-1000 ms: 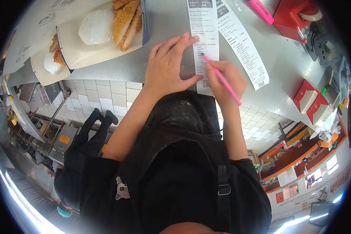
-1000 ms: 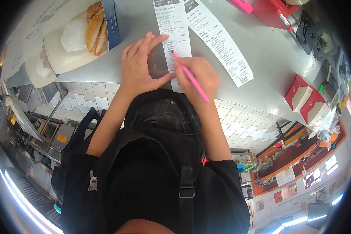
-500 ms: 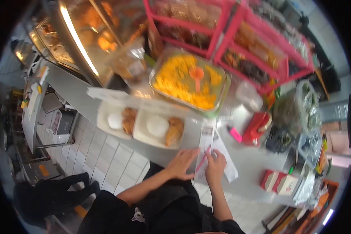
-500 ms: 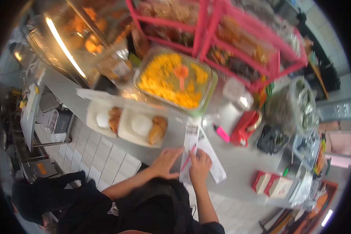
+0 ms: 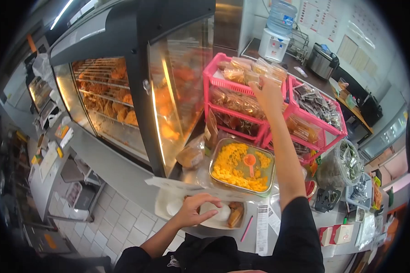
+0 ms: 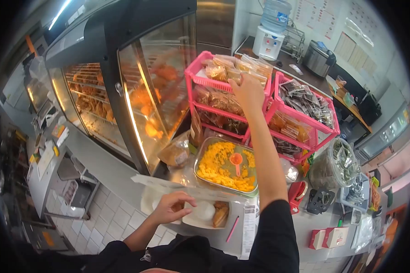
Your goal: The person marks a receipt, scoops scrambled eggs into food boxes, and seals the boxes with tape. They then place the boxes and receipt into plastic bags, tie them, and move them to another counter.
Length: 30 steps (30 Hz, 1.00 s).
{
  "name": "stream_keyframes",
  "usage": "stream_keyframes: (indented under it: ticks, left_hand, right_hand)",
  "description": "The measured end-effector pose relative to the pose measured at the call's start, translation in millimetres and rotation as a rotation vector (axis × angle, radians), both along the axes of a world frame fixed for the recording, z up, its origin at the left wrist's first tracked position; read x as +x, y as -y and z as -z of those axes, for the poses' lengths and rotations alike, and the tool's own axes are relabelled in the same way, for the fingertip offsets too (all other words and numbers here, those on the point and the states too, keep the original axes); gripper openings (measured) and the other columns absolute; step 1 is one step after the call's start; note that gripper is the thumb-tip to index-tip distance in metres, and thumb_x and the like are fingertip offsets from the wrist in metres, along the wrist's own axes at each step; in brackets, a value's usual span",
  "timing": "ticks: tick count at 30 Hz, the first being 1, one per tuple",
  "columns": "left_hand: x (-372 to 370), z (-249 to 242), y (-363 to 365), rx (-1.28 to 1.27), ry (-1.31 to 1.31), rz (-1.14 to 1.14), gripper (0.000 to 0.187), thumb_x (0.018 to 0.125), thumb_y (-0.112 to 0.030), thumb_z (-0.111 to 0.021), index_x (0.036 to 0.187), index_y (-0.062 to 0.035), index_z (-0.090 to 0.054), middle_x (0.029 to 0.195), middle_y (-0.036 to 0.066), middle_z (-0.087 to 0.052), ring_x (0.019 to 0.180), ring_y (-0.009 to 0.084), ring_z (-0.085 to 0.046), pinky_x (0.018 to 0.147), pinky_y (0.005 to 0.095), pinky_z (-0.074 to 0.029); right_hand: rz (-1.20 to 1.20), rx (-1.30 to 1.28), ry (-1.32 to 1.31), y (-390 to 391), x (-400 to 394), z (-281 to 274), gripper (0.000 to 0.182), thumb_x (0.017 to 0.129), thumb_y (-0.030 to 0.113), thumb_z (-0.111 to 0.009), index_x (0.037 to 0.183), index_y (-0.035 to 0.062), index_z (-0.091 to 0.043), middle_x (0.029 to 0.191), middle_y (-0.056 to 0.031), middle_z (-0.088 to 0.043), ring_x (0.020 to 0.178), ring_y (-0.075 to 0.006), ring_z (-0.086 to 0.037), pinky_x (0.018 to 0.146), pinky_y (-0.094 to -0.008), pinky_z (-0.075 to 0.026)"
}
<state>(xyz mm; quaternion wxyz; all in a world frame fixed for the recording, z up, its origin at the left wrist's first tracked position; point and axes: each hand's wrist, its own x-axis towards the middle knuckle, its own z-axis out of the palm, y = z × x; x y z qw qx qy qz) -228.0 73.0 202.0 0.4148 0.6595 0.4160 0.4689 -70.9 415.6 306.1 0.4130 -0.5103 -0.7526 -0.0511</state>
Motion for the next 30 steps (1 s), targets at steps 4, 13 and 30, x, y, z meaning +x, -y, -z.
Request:
stream_keyframes:
  ticks: [4,13,30]
  left_hand:
    - [-50,-7,-15,0.113,-0.006,-0.021,0.029,0.076,-0.003,-0.067,0.104,-0.0041,-0.058,0.089,0.008,-0.065,0.083,0.0182,-0.062,0.076,0.0304,-0.048]
    - [-98,33,7,-0.22,0.167,0.034,0.027,0.078,-0.006,-0.066,0.104,-0.0019,-0.059,0.09,0.008,-0.067,0.089,0.0164,-0.062,0.083,0.0295,-0.046]
    - [-111,27,-1,-0.182,0.033,-0.038,0.029,0.075,-0.003,-0.066,0.103,-0.0044,-0.059,0.089,0.007,-0.066,0.089,0.0171,-0.062,0.086,0.0319,-0.044]
  right_hand:
    - [0.177,-0.186,-0.109,-37,-19,4,0.042,0.072,0.041,-0.069,0.093,0.005,-0.066,0.088,-0.0133,-0.065,0.091,-0.029,-0.06,0.079,-0.0405,-0.046]
    - [-0.178,-0.085,-0.457,-83,7,6,0.03,0.077,0.027,-0.065,0.091,0.0002,-0.061,0.089,-0.0123,-0.063,0.085,-0.0256,-0.06,0.073,-0.0365,-0.047]
    - [0.134,-0.139,0.541,-86,-1,1,0.022,0.078,0.034,-0.058,0.082,0.0138,-0.067,0.078,-0.0123,-0.065,0.074,-0.0323,-0.062,0.067,-0.0457,-0.048]
